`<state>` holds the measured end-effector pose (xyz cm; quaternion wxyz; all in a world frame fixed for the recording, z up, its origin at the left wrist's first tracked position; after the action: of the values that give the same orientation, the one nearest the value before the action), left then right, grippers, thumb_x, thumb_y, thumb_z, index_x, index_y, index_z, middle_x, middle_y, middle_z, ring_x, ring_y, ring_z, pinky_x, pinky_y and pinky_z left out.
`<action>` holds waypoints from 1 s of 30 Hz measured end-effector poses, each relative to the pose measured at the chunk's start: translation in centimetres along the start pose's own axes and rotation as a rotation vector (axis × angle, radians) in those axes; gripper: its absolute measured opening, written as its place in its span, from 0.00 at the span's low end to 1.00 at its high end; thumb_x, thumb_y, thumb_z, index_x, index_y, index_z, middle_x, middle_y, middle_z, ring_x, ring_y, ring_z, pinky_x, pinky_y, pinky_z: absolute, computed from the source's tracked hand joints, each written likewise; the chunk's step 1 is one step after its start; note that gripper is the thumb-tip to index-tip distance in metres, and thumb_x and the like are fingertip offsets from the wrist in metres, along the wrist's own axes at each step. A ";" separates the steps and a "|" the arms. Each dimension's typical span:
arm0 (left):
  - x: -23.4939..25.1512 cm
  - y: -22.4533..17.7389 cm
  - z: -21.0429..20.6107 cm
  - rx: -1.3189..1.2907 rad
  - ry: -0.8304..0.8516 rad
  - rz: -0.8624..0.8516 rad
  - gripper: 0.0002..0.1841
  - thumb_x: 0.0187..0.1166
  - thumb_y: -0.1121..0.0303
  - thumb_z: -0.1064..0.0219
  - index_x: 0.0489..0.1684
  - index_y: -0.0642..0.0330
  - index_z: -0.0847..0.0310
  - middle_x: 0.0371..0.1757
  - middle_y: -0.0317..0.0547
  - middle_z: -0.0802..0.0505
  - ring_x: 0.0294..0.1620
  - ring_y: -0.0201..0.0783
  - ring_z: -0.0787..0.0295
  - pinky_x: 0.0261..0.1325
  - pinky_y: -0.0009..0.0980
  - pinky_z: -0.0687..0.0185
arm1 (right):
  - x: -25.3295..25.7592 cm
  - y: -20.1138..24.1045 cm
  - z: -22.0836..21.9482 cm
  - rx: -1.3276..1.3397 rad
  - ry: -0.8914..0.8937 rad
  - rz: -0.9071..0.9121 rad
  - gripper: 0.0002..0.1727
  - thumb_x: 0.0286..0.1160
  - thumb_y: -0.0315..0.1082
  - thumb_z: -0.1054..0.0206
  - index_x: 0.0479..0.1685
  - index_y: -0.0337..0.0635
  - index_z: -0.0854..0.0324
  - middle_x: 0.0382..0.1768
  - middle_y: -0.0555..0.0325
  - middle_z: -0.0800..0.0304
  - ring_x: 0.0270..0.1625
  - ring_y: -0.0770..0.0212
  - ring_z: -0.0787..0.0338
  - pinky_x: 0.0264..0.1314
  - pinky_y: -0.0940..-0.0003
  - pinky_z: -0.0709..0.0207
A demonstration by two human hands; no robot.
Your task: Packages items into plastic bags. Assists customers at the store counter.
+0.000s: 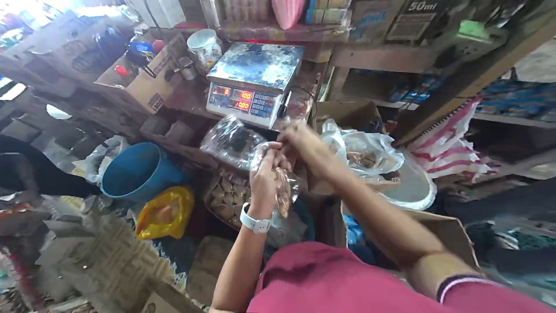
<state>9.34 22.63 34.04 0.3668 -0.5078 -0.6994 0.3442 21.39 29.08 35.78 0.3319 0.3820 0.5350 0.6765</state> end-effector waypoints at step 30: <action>-1.8 -0.9 4.8 0.032 -0.072 0.219 0.17 0.93 0.68 0.58 0.44 0.55 0.19 0.23 0.31 0.15 0.24 0.25 0.17 0.34 0.23 0.16 | -1.8 -2.4 -3.0 -0.249 0.004 0.765 0.14 0.88 0.35 0.43 0.47 0.37 0.14 0.49 0.53 0.10 0.60 0.64 0.13 0.67 0.68 0.19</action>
<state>5.20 20.18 32.16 0.3097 -0.5624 -0.6469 0.4114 19.77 26.63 32.77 0.0987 0.5094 0.2687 0.8115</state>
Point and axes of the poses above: each hand's wrist, its own x-axis towards the middle knuckle, its own z-axis out of the back of the hand, y = z × x, the point moved 1 cm from there along x, towards the middle knuckle
